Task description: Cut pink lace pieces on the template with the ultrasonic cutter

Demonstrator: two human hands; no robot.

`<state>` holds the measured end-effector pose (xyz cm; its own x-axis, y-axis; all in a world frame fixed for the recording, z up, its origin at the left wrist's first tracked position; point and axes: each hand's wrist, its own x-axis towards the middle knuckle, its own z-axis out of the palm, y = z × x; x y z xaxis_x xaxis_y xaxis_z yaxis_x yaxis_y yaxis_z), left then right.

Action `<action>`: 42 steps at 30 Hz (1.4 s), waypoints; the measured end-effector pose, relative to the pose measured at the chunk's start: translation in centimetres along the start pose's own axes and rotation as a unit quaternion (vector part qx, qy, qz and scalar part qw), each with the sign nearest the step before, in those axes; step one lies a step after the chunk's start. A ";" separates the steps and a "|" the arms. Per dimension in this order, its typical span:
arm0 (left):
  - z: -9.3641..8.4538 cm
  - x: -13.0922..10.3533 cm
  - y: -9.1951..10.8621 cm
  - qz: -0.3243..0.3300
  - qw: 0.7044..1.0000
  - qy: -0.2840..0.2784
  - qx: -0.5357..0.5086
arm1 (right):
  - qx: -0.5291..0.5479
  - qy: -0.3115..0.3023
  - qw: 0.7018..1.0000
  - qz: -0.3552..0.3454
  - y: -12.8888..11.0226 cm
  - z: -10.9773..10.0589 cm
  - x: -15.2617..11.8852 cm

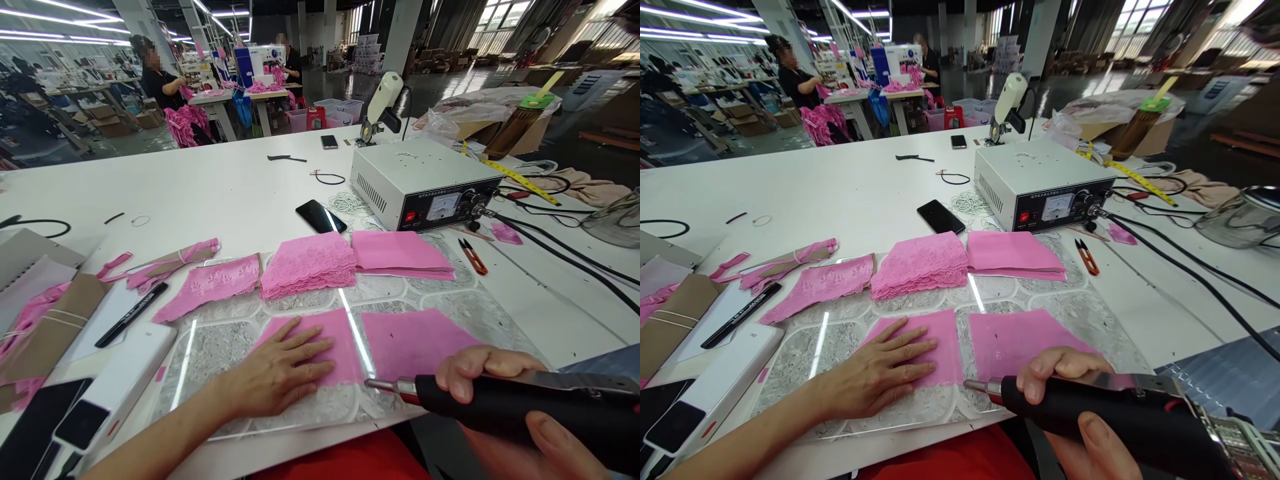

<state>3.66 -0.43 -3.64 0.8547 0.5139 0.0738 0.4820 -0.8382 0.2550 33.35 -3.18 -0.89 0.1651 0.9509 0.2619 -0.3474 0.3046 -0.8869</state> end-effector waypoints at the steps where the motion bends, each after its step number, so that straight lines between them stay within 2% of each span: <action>1: 0.0 0.0 0.0 0.001 1.000 0.002 0.001 | 0.001 0.003 1.000 0.000 0.0 0.0 0.0; 8: 0.0 0.0 0.1 -0.004 1.000 0.000 -0.003 | 0.009 0.006 1.000 -0.024 0.3 0.3 0.2; 24: 0.0 0.0 0.2 -0.004 1.000 -0.019 0.017 | -0.002 -0.001 1.000 -0.021 0.1 0.8 0.3; 33: 0.5 -0.3 0.1 -0.001 1.000 0.017 0.022 | -0.011 -0.020 1.000 -0.012 0.0 0.9 0.3; 38: 0.4 -0.1 0.3 -0.001 1.000 0.018 0.019 | -0.032 -0.025 0.999 0.001 -0.6 1.4 0.1; 40: 0.1 -0.1 0.4 -0.009 1.000 0.020 0.009 | -0.037 -0.026 0.999 0.006 -0.3 1.1 -0.1; 42: -0.4 -0.6 0.4 -0.031 0.999 0.031 -0.007 | -0.036 -0.016 0.999 0.018 0.7 -0.4 -0.4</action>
<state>3.30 -0.98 -3.16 0.8092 0.5757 0.1172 0.5309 -0.8020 0.2739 33.37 -3.42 -1.72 0.1231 0.9629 0.2399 -0.2850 0.2659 -0.9209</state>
